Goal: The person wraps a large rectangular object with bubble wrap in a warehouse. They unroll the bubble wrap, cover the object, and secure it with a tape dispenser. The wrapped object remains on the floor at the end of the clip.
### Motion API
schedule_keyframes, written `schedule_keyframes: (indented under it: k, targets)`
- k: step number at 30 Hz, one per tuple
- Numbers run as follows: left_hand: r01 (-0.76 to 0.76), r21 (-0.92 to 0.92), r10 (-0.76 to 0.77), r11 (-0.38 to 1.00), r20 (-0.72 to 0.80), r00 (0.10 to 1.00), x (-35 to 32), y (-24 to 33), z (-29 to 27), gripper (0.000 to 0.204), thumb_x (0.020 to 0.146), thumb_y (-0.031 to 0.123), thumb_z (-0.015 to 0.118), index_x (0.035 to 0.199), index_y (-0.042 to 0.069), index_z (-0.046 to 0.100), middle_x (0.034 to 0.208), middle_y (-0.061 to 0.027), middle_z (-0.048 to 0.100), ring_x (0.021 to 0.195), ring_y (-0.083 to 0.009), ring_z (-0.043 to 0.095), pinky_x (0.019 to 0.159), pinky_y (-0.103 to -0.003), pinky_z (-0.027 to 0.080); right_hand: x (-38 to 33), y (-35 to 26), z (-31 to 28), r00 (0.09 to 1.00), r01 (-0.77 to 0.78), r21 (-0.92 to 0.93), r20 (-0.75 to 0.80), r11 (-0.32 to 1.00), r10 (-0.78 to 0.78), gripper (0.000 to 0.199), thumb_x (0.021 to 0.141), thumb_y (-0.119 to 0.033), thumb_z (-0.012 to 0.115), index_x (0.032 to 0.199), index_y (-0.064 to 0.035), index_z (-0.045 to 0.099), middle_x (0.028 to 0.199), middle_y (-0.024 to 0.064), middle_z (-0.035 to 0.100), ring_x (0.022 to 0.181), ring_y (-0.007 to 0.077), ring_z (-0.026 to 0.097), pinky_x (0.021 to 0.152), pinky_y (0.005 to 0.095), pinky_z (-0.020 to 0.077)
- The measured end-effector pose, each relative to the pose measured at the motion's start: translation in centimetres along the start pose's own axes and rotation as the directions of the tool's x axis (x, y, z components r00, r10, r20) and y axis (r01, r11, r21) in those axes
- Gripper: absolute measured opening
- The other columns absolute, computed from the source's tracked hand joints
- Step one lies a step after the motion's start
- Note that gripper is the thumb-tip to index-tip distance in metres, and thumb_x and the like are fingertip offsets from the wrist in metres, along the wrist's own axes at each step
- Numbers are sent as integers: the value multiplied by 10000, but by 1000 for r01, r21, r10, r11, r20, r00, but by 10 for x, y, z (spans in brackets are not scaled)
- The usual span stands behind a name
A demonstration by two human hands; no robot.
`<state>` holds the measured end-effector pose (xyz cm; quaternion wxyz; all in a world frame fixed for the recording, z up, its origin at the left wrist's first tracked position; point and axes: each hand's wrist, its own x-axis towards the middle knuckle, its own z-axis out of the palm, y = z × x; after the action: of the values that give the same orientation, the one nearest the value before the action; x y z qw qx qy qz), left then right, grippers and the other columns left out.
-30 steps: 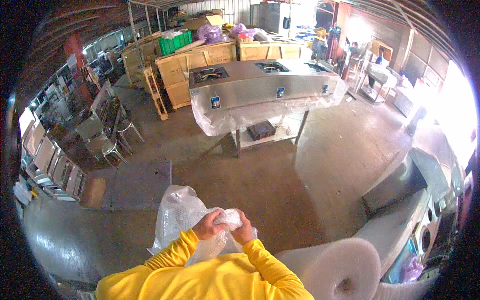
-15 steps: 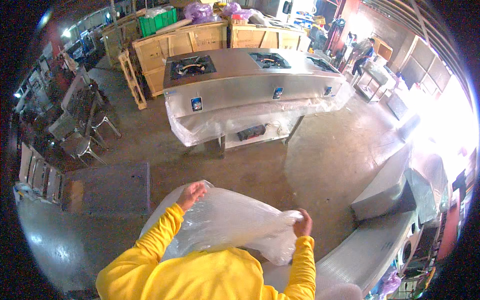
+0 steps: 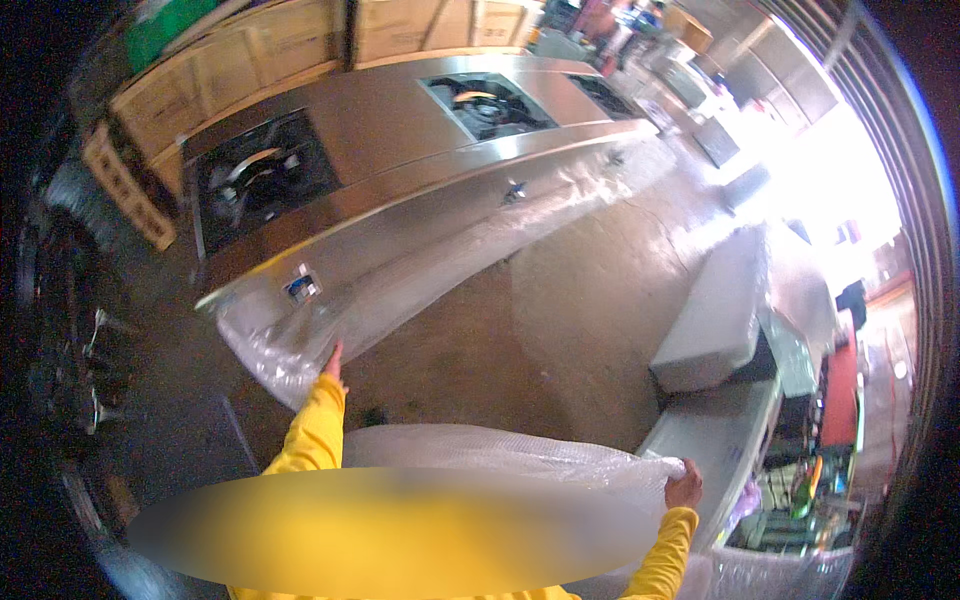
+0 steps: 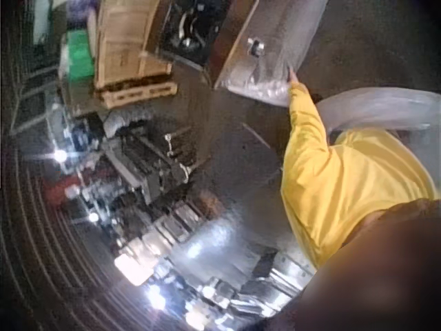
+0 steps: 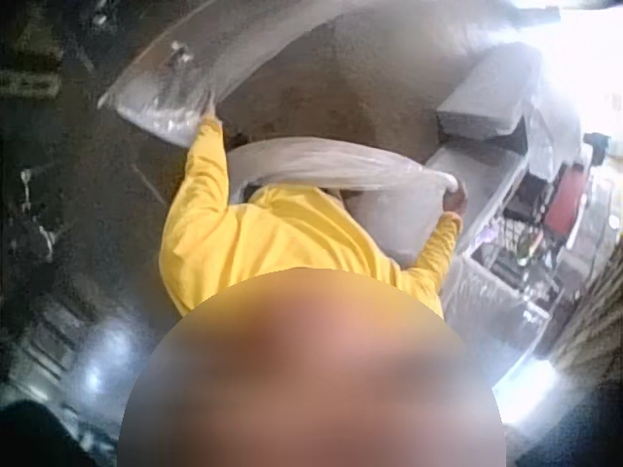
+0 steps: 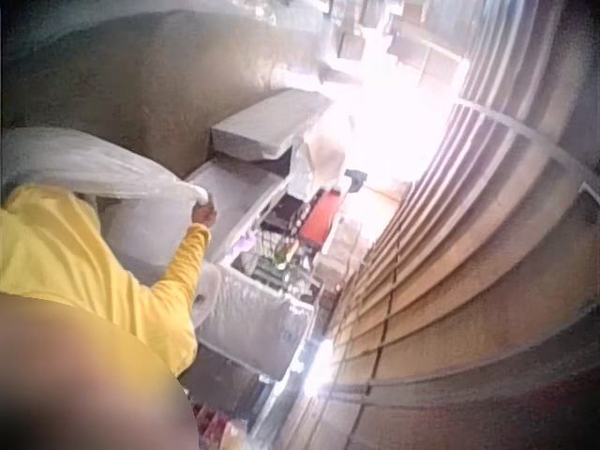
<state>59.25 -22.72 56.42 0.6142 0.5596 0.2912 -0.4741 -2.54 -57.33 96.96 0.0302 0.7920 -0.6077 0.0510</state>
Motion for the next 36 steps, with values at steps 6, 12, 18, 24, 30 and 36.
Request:
schedule_keyframes:
  k: [6,12,18,24,30,36]
  targets:
    - [-326,-536,304,779,-131,944,34,-57,-27,643,794,517,663,1318,207,455,1365,-30,405,1134,-201,420,852,-386,396,20,-55,-34,1000,16,-101,16,995,-14,255,736,-112,635,990,-94,631,976,165,649,935,375,612,810,434,495]
    - [-211,-346,97,914,-319,943,11,-92,-42,349,802,441,708,741,152,520,581,30,442,493,-124,431,464,-274,341,77,-116,-12,993,113,-62,-6,992,-114,255,745,-120,635,999,-104,622,976,158,649,920,376,618,788,447,499]
    - [-103,-373,27,922,-202,979,-24,-103,-42,382,804,516,685,762,183,503,651,46,474,537,-113,460,456,-267,344,93,-133,11,993,120,-20,5,993,-120,316,722,-102,648,1034,-120,607,998,133,649,959,362,609,824,437,486]
    - [39,-155,-65,987,-170,983,-52,-99,-11,263,856,465,635,811,216,563,613,49,477,560,-156,504,462,-341,352,72,-85,46,991,-134,47,30,990,132,258,737,-114,650,994,-109,630,983,144,653,938,361,617,818,436,500]
    - [-8,257,-34,966,157,987,-40,-44,154,199,890,391,612,945,200,595,725,20,599,580,-172,579,488,-339,429,99,-58,111,992,-112,121,70,986,104,308,703,-115,683,1007,-83,647,987,157,663,940,340,632,837,403,512]
    - [-168,458,-9,873,360,933,10,9,374,211,901,406,593,968,206,577,787,33,645,601,-137,603,516,-318,461,196,-59,154,994,75,369,50,926,-100,439,664,-135,739,1087,-80,636,1041,158,665,978,332,636,853,392,516]
